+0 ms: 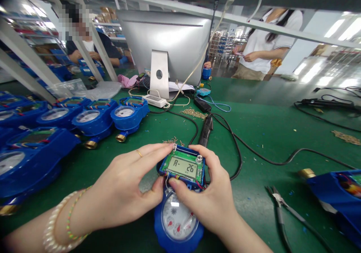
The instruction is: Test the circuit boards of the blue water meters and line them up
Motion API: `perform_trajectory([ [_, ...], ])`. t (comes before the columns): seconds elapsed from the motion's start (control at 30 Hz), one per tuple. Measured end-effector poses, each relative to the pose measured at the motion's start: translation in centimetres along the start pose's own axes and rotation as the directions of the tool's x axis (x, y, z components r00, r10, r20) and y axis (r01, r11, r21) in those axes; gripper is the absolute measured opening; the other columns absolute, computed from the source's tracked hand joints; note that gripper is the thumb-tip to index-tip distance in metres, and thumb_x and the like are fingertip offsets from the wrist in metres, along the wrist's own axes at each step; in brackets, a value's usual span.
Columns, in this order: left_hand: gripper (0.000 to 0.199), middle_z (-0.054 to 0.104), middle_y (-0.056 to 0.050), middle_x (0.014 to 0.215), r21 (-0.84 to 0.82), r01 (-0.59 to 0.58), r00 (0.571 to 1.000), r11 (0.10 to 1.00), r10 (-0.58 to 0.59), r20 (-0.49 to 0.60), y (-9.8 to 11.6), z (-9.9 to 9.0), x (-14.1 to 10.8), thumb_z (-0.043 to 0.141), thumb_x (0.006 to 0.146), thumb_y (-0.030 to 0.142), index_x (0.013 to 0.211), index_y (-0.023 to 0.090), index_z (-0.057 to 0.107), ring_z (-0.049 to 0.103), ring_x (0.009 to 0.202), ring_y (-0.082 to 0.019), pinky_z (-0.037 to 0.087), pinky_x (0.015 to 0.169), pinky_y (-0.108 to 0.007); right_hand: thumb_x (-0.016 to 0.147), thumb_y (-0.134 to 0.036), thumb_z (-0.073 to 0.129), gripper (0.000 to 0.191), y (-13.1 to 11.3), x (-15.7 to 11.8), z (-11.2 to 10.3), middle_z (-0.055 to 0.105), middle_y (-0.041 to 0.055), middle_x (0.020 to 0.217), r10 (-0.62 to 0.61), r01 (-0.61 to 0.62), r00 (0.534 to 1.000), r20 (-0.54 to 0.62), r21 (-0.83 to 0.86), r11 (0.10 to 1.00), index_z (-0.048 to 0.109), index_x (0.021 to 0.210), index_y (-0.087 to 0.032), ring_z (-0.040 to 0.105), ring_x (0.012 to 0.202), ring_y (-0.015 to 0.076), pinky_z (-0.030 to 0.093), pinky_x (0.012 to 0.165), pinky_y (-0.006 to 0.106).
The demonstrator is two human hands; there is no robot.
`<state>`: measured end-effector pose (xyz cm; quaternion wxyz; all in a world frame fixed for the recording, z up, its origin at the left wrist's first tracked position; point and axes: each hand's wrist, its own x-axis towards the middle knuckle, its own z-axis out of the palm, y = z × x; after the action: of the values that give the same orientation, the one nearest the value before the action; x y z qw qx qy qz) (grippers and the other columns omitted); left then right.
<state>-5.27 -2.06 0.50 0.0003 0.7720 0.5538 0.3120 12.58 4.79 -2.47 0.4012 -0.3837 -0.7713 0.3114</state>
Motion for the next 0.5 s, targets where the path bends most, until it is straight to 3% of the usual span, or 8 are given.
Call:
perform_trajectory([
  [0.13,0.050,0.060,-0.012,0.128,-0.049,-0.003,1.000,0.999,0.003,-0.004,-0.4,-0.3,0.3,0.054,0.078,0.014,0.127,0.007,0.053,0.057,0.116,-0.020,0.048,0.102,-0.029,0.068,-0.037,0.075,0.054,0.0,0.1,0.0,0.066,0.0052,0.105,0.011,-0.011,1.000,-0.004,0.008,1.000,0.054,0.116,-0.024,0.068,0.085,0.0213,0.057,0.080,0.035],
  [0.3,0.054,0.059,-0.007,0.129,-0.175,0.063,0.992,0.983,-0.041,0.122,-0.7,-1.4,0.8,0.062,0.079,0.025,0.131,0.015,0.051,0.057,0.116,-0.018,0.048,0.101,-0.027,0.068,-0.038,0.075,0.053,0.1,0.0,-0.1,0.066,0.0044,0.105,0.019,-0.019,1.000,0.004,0.023,1.000,0.054,0.116,-0.024,0.068,0.086,0.0203,0.057,0.080,0.034],
  [0.5,0.048,0.062,-0.007,0.121,-0.172,0.095,0.993,0.981,-0.082,0.081,-0.4,-0.9,0.7,0.060,0.078,0.022,0.125,0.016,0.053,0.060,0.109,-0.020,0.052,0.095,-0.031,0.068,-0.037,0.075,0.053,0.0,-0.2,0.0,0.067,0.0056,0.105,0.001,-0.001,1.000,-0.001,0.021,1.000,0.054,0.116,-0.023,0.068,0.086,0.0207,0.058,0.077,0.031],
])
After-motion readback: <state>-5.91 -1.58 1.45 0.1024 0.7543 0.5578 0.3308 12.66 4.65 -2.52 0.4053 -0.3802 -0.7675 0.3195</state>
